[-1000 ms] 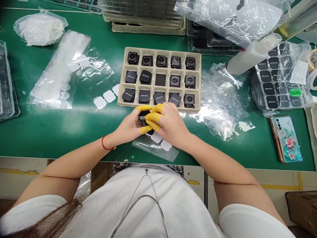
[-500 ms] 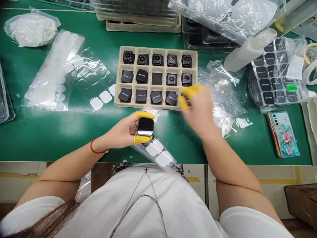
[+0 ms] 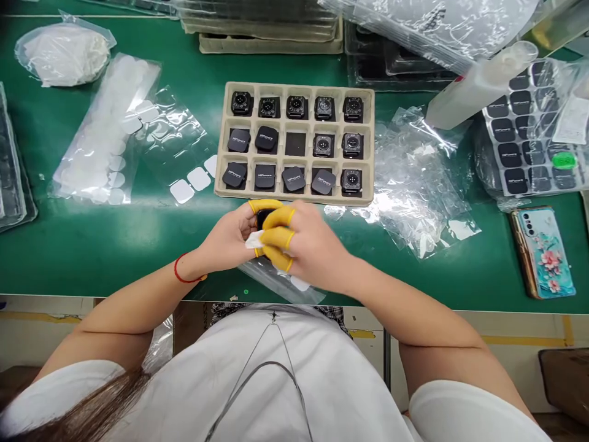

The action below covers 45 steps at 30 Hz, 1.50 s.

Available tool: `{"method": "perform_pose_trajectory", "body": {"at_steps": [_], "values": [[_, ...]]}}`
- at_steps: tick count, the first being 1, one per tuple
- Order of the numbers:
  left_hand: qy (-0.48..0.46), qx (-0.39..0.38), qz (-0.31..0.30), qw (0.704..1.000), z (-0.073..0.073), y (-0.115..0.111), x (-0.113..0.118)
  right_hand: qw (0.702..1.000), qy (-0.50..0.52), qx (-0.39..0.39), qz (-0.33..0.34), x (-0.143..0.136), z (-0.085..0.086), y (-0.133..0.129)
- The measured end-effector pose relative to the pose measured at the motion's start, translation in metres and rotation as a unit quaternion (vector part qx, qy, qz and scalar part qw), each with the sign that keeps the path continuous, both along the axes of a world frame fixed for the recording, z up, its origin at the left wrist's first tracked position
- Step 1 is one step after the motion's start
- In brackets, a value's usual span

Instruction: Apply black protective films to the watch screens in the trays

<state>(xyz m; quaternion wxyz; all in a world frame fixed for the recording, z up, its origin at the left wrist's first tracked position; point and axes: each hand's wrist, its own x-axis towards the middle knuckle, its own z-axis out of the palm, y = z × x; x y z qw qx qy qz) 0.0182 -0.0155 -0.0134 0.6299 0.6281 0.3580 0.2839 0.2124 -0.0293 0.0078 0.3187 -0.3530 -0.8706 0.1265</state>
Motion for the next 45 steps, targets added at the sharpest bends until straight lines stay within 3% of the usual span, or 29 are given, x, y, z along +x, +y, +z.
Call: {"method": "perform_pose_trajectory", "body": {"at_steps": [2, 6, 10, 12, 15, 18, 21, 24, 27, 32, 34, 37, 39, 41, 43, 45], "values": [[0.018, 0.028, -0.008, 0.999, -0.003, -0.002, 0.001, 0.999, -0.008, 0.048, -0.002, -0.006, -0.005, -0.001], [0.009, -0.030, -0.004, 1.000, -0.005, -0.002, 0.002, 0.995, -0.017, 0.049, -0.087, -0.004, -0.018, 0.004], [0.038, 0.022, -0.003, 0.999, -0.004, 0.000, 0.001, 0.998, 0.014, 0.054, -0.036, -0.003, -0.022, -0.003], [0.059, 0.034, -0.010, 0.998, -0.005, 0.000, 0.002, 0.997, 0.007, 0.069, -0.046, -0.005, -0.024, -0.005], [0.044, -0.037, -0.004, 0.998, -0.006, -0.002, 0.005, 0.989, -0.015, 0.029, -0.145, -0.002, -0.028, 0.002], [0.012, -0.052, 0.056, 0.997, -0.009, -0.005, 0.007, 0.971, -0.004, -0.065, -0.231, 0.005, -0.028, 0.009], [-0.005, 0.010, 0.128, 0.992, -0.012, -0.008, 0.005, 0.963, 0.013, -0.181, -0.201, 0.006, -0.025, 0.007], [-0.025, 0.039, 0.143, 0.989, -0.012, -0.010, 0.004, 0.955, 0.002, -0.254, -0.152, 0.002, -0.022, 0.000], [-0.041, 0.034, 0.136, 0.989, -0.008, -0.010, 0.005, 0.957, 0.008, -0.243, -0.157, -0.003, -0.023, -0.003], [-0.075, -0.025, 0.162, 0.984, -0.007, 0.003, 0.005, 0.978, 0.039, -0.123, -0.162, -0.008, -0.029, -0.003], [-0.070, -0.052, 0.176, 0.980, -0.010, 0.007, 0.005, 0.981, 0.037, -0.108, -0.156, -0.010, -0.032, -0.003], [-0.059, -0.043, 0.180, 0.981, -0.011, 0.005, 0.005, 0.964, 0.046, -0.197, -0.175, -0.008, -0.035, -0.001], [-0.050, -0.018, 0.159, 0.986, -0.009, -0.001, 0.006, 0.939, 0.059, -0.290, -0.176, -0.007, -0.036, 0.001], [-0.042, -0.009, 0.141, 0.989, -0.007, -0.006, 0.007, 0.925, 0.074, -0.334, -0.164, -0.006, -0.037, 0.001], [-0.053, -0.022, 0.146, 0.988, -0.007, -0.005, 0.007, 0.939, 0.076, -0.290, -0.168, -0.007, -0.036, 0.000], [-0.064, -0.053, 0.167, 0.983, -0.007, 0.001, 0.007, 0.962, 0.060, -0.194, -0.180, -0.009, -0.035, -0.003]]}}
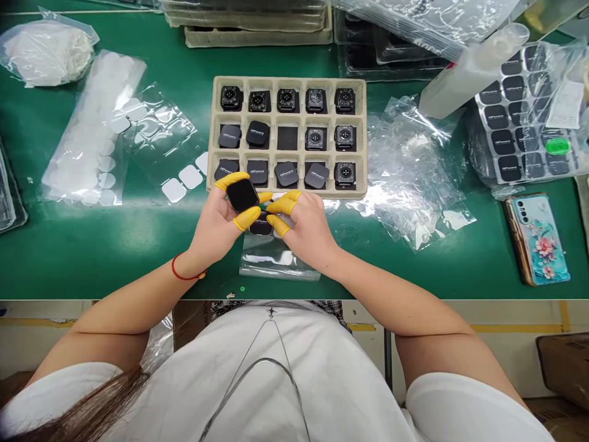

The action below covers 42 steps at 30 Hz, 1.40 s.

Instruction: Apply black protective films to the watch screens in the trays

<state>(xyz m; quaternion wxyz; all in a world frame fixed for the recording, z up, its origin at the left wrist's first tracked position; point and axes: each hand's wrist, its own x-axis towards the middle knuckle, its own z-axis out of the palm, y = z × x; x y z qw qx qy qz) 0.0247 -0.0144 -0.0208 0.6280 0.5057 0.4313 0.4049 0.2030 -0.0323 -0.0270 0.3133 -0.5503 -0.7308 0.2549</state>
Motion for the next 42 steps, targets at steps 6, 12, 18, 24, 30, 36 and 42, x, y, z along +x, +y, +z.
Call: {"method": "perform_pose_trajectory", "body": {"at_steps": [6, 12, 18, 24, 30, 36, 42], "values": [[0.028, -0.096, -0.054, 0.994, 0.001, 0.014, -0.005, 0.994, 0.048, 0.084, 0.048, 0.005, 0.016, -0.002], [-0.011, -0.097, -0.086, 0.991, 0.002, 0.013, -0.004, 0.983, 0.171, -0.056, 0.018, 0.012, 0.025, -0.002], [-0.005, -0.078, -0.145, 0.986, -0.008, 0.010, -0.006, 0.973, 0.212, -0.091, -0.016, 0.016, 0.030, -0.001], [0.044, -0.036, -0.196, 0.979, -0.005, 0.001, -0.004, 0.934, 0.266, -0.238, -0.006, 0.017, 0.022, 0.007], [0.083, 0.010, -0.197, 0.977, -0.004, -0.001, -0.005, 0.926, 0.284, -0.249, -0.032, 0.011, 0.021, 0.004], [0.095, 0.020, -0.201, 0.975, -0.005, -0.004, -0.005, 0.927, 0.280, -0.249, -0.029, 0.011, 0.021, 0.003], [0.102, 0.022, -0.197, 0.975, -0.005, -0.004, -0.005, 0.929, 0.279, -0.240, -0.031, 0.010, 0.017, 0.003]]}}
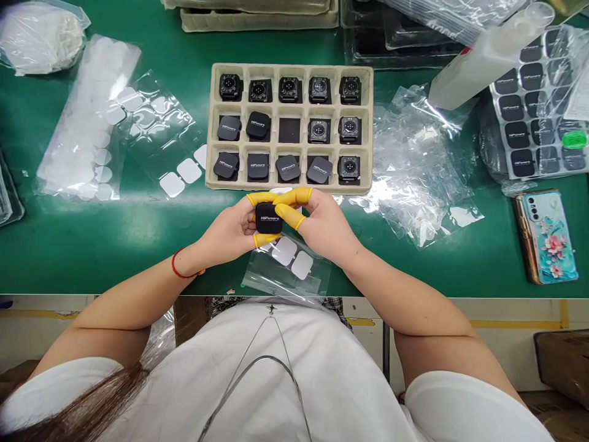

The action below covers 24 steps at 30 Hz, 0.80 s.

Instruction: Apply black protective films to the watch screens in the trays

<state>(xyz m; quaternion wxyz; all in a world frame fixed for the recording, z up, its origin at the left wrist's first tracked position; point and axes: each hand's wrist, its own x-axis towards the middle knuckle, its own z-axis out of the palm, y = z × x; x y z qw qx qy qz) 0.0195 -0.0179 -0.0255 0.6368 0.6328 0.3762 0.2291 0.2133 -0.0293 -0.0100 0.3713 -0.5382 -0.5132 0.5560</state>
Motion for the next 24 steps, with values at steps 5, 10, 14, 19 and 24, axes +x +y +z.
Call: {"method": "perform_pose_trajectory", "body": {"at_steps": [5, 10, 14, 19, 24], "values": [[0.009, -0.002, 0.002, 1.000, -0.001, 0.000, 0.000, 1.000, -0.018, 0.014, 0.000, 0.000, -0.002, 0.000], [0.010, -0.017, 0.008, 1.000, -0.002, 0.000, 0.000, 0.987, -0.134, 0.091, -0.003, -0.001, 0.000, -0.003], [-0.013, -0.032, 0.014, 0.999, -0.002, 0.000, 0.001, 0.923, -0.291, 0.253, -0.003, -0.001, -0.002, -0.004], [-0.013, -0.027, -0.016, 0.999, 0.001, -0.002, 0.003, 0.962, -0.208, 0.143, 0.102, -0.008, -0.004, -0.003], [-0.067, -0.088, 0.013, 0.994, 0.002, 0.001, 0.003, 0.982, -0.134, 0.129, 0.032, -0.003, 0.001, 0.023]]}}
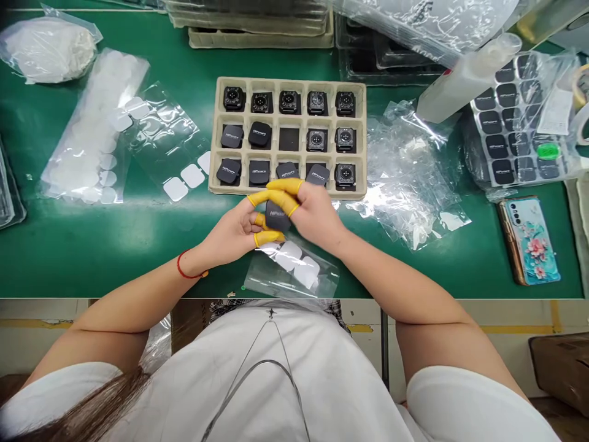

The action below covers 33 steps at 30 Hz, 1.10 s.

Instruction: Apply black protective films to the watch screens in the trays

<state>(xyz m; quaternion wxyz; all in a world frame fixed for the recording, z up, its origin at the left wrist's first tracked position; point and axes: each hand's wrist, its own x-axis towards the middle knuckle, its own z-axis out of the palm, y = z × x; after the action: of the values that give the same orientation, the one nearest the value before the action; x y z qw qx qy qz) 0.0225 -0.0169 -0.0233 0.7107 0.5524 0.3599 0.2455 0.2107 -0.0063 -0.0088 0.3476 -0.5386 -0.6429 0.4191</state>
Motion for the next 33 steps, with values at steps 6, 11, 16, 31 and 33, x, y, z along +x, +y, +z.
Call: {"method": "perform_pose_trajectory", "body": {"at_steps": [6, 11, 16, 31, 33], "values": [[0.011, -0.009, 0.029, 0.999, 0.001, 0.003, -0.002, 0.966, -0.163, 0.148, -0.136, 0.017, -0.011, 0.096], [0.042, 0.001, 0.000, 0.999, 0.006, 0.000, -0.001, 0.933, -0.322, 0.141, -0.074, 0.027, -0.028, 0.132], [0.035, 0.020, 0.007, 0.999, 0.007, 0.002, -0.003, 0.924, -0.369, 0.078, -0.059, 0.061, -0.022, 0.133], [-0.061, -0.048, 0.015, 0.997, -0.005, 0.008, 0.002, 0.942, -0.254, 0.157, 0.156, -0.007, 0.020, -0.020], [-0.068, -0.016, 0.011, 0.997, -0.004, 0.008, 0.001, 0.948, -0.226, 0.139, 0.177, -0.002, 0.022, -0.025]]}}
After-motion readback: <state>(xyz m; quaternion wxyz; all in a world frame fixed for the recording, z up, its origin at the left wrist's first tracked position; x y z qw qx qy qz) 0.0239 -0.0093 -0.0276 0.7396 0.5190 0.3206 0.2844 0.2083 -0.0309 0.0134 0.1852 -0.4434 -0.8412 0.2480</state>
